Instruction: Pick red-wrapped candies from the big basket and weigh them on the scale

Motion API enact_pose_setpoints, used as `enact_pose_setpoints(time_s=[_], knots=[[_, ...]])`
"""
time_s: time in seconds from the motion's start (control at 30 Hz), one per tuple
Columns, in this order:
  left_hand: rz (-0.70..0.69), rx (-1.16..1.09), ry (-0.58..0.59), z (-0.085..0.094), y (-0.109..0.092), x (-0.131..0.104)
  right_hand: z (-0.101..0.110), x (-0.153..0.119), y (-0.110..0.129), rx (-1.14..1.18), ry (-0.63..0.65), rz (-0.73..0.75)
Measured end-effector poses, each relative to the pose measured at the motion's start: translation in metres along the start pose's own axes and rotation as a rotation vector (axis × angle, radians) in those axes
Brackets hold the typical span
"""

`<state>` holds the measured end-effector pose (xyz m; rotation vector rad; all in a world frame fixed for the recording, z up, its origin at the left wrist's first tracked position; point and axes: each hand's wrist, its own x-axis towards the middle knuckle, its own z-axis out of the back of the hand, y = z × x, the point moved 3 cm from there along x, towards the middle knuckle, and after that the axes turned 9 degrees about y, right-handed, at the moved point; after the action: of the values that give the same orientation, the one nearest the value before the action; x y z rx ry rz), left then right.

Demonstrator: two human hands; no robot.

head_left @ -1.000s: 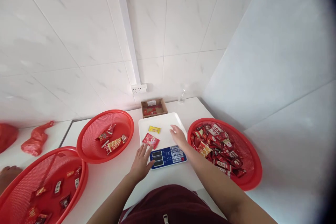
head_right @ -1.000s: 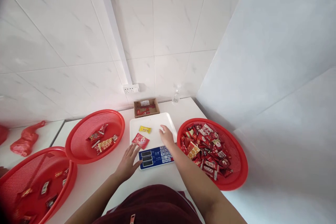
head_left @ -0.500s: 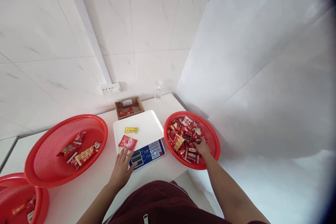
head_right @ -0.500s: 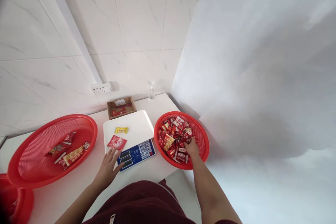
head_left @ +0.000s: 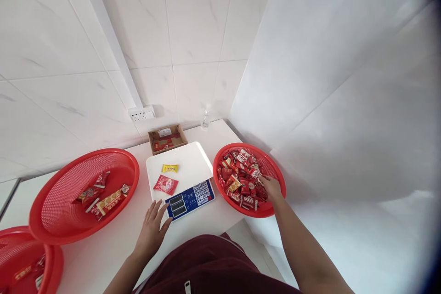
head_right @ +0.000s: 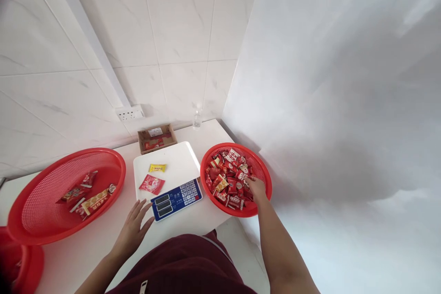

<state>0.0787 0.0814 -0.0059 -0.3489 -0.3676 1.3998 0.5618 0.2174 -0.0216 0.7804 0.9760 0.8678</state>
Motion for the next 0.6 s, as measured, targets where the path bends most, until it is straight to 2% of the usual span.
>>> enact_pose_setpoints(time_s=[0.07, 0.13, 0.33, 0.4, 0.47, 0.6], knots=[[-0.001, -0.009, 0.0, 0.001, -0.001, 0.0, -0.001, -0.003, -0.005, -0.201, 0.059, -0.079], [-0.007, -0.009, 0.002, 0.001, -0.001, -0.001, -0.006, -0.007, -0.01, -0.308, 0.083, -0.127], [-0.014, -0.018, 0.036, -0.002, 0.0, -0.003, -0.041, -0.012, -0.015, -0.553, 0.007, -0.194], [-0.016, -0.019, 0.04, -0.003, -0.001, -0.003, -0.046, -0.013, -0.014, -0.58, -0.003, -0.19], [-0.021, -0.02, 0.033, -0.003, -0.002, -0.004, -0.043, -0.014, -0.012, -0.583, -0.003, -0.171], [-0.025, -0.013, 0.022, -0.003, -0.001, -0.008, -0.023, -0.015, -0.011, -0.527, -0.029, -0.113]])
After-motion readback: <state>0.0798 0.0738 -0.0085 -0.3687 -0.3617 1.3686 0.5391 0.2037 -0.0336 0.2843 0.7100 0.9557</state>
